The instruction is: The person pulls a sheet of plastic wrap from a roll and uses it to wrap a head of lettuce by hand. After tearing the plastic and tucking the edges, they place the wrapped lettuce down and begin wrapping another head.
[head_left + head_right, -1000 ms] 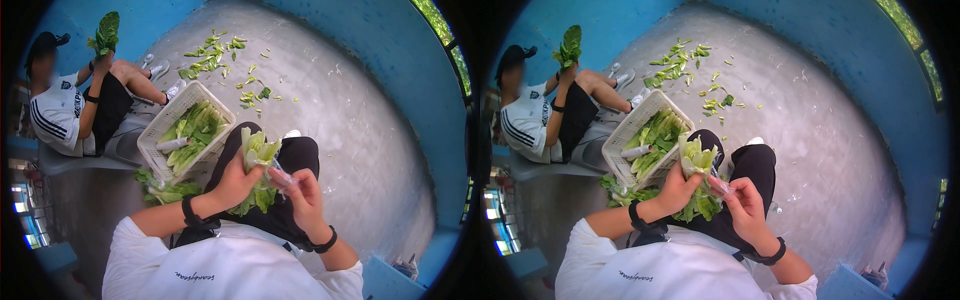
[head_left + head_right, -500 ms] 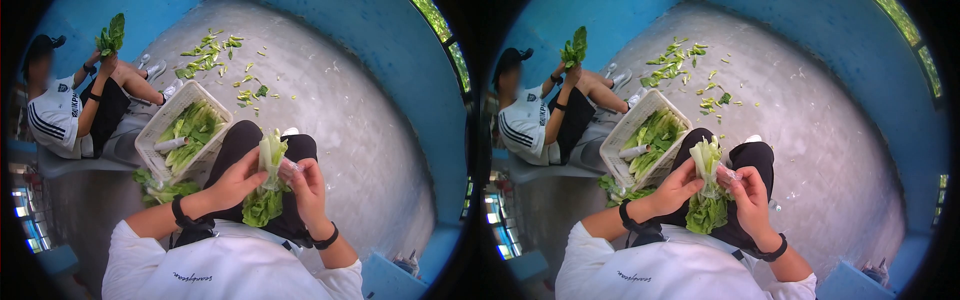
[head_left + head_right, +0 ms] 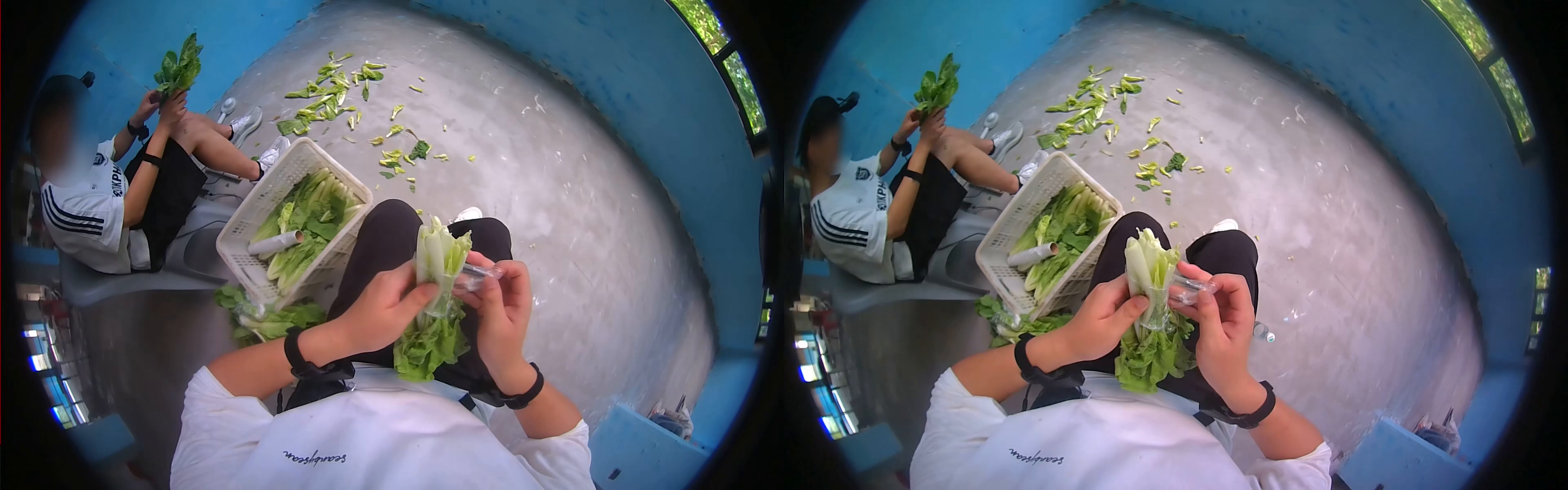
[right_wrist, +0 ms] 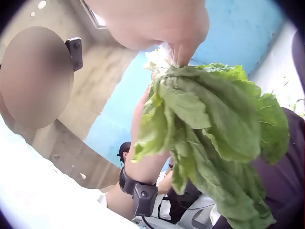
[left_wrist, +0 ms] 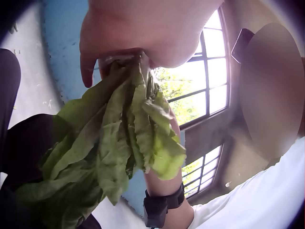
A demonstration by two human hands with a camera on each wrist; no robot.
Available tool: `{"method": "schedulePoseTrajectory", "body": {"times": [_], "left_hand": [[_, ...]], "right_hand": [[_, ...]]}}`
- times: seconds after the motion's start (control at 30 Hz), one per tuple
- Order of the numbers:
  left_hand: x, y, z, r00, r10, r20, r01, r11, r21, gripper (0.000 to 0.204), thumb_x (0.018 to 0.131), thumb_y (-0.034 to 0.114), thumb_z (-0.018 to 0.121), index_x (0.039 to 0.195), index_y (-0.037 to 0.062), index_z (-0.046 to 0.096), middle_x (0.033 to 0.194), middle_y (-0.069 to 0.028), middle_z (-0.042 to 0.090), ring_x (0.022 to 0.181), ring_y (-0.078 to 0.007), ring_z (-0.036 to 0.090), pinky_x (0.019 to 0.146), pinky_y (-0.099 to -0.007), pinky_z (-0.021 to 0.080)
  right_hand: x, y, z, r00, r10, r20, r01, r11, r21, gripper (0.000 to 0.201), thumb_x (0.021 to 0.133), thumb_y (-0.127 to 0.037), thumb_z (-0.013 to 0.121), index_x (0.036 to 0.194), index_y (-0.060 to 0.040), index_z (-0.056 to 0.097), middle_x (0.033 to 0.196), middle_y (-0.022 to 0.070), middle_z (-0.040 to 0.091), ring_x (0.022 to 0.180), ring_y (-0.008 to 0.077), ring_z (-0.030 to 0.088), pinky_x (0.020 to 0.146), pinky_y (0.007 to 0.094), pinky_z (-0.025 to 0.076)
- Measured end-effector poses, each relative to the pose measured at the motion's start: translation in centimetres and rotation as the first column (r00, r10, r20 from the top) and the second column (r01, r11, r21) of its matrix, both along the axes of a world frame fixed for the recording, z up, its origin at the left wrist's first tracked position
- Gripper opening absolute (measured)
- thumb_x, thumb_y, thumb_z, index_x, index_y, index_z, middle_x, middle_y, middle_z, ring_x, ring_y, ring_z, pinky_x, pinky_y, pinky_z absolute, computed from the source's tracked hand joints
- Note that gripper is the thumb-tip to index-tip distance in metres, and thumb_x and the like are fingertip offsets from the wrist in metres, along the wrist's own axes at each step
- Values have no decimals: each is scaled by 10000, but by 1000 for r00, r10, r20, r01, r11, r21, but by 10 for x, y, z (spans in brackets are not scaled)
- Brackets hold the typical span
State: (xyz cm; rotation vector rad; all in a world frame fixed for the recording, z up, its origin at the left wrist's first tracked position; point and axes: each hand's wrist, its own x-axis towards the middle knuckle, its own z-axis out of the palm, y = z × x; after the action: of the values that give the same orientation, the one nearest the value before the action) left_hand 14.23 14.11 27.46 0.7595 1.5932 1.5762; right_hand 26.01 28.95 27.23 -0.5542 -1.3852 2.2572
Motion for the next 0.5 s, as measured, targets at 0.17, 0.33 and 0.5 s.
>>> {"method": "schedulePoseTrajectory", "body": {"times": [0.17, 0.33, 0.5], "left_hand": [[2, -3, -8, 997, 72, 3, -72, 997, 13, 322, 1057, 193, 515, 1306, -9, 548, 1047, -87, 665, 927, -129, 598, 850, -299, 488], [3, -3, -11, 996, 82, 27, -81, 997, -16, 379, 1078, 267, 509, 1334, -12, 531, 1172, -59, 636, 1066, -117, 567, 957, -289, 452], [1, 4, -11, 959, 237, -157, -253, 963, -90, 242, 982, 215, 658, 1095, 6, 610, 936, -51, 644, 853, -101, 567, 771, -277, 473]], "right_hand": [[5, 5, 1, 999, 38, 10, -37, 997, -62, 98, 1073, -109, 476, 1094, -21, 437, 1271, 249, 635, 1147, 284, 666, 960, 432, 590], [10, -11, 2, 999, 12, -31, -13, 999, -35, 95, 1063, -83, 492, 1093, -2, 452, 1261, 241, 642, 1166, 269, 654, 1003, 440, 562], [7, -24, -2, 999, -28, -29, 26, 999, -41, 94, 1042, -59, 537, 1105, 0, 499, 1237, 168, 647, 1108, 191, 654, 1053, 431, 529]]}}
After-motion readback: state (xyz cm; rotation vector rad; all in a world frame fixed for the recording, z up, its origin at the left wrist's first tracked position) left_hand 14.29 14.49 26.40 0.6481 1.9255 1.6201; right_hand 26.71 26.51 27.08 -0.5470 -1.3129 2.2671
